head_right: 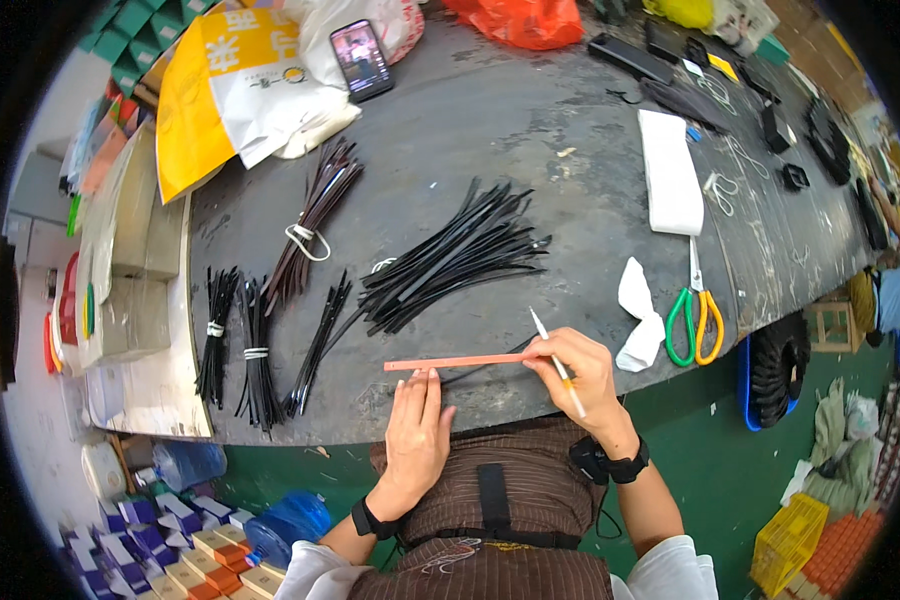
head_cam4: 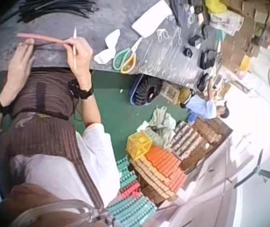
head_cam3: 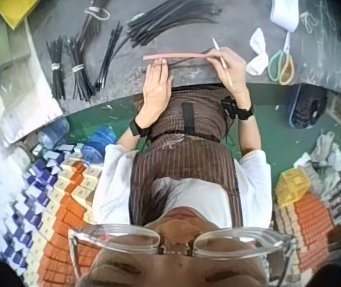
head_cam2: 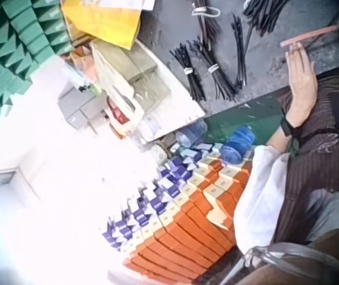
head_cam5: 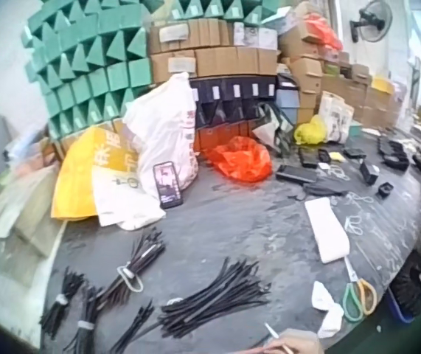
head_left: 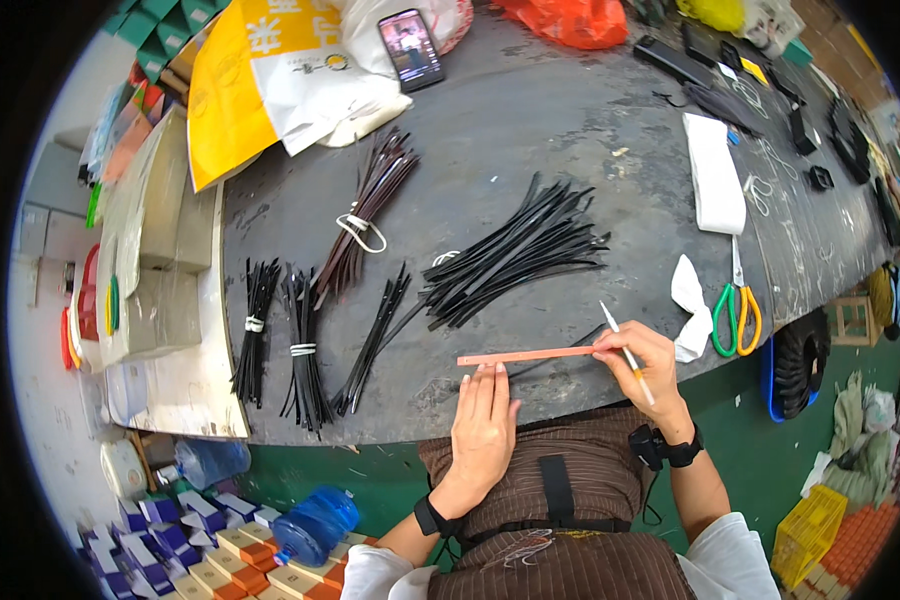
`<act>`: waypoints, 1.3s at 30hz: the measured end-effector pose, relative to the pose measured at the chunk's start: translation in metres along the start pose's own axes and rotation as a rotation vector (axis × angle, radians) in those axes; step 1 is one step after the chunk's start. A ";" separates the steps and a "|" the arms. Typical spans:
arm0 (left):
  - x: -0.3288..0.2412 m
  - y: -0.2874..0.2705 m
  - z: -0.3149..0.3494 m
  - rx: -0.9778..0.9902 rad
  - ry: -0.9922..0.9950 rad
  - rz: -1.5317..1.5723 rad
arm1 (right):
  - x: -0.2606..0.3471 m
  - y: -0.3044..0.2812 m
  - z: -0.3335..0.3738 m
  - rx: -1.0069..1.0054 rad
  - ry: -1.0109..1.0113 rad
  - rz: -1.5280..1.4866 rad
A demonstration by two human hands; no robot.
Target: The recorder is inspecting and sorting long black plastic or rubber components at a workbench, using a red guide and a small tool to check dimensions or quality.
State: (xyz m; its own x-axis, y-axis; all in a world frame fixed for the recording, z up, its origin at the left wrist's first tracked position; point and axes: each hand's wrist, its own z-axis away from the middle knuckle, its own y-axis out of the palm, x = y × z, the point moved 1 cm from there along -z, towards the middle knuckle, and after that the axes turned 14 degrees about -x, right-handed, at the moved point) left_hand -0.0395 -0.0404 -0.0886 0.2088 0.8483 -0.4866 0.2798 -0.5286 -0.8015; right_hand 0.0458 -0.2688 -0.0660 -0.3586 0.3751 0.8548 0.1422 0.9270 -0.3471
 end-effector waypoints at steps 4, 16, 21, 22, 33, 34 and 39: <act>-0.019 -0.026 0.003 0.064 -0.009 0.056 | -0.006 0.017 -0.010 0.117 -0.211 0.045; -0.006 -0.013 0.004 0.275 0.048 0.035 | -0.006 0.015 0.001 0.048 -0.005 0.029; 0.007 -0.001 -0.009 0.302 0.070 0.023 | -0.005 0.017 0.001 0.050 -0.002 0.011; 0.009 0.001 -0.010 0.286 0.092 0.051 | -0.005 0.018 0.001 0.058 -0.011 0.017; 0.005 -0.017 0.021 0.193 -0.026 0.034 | -0.012 0.023 -0.007 0.135 -0.106 0.032; 0.003 -0.018 0.020 0.183 -0.014 0.001 | -0.011 0.024 -0.007 0.150 -0.136 0.035; -0.010 -0.017 0.022 0.173 -0.016 -0.103 | -0.016 0.026 -0.009 0.188 -0.184 0.041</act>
State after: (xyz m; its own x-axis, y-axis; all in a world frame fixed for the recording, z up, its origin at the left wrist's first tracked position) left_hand -0.0671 -0.0394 -0.0781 0.1717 0.8987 -0.4035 0.1336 -0.4271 -0.8943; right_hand 0.0635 -0.2511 -0.0852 -0.5204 0.3896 0.7599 -0.0072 0.8878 -0.4602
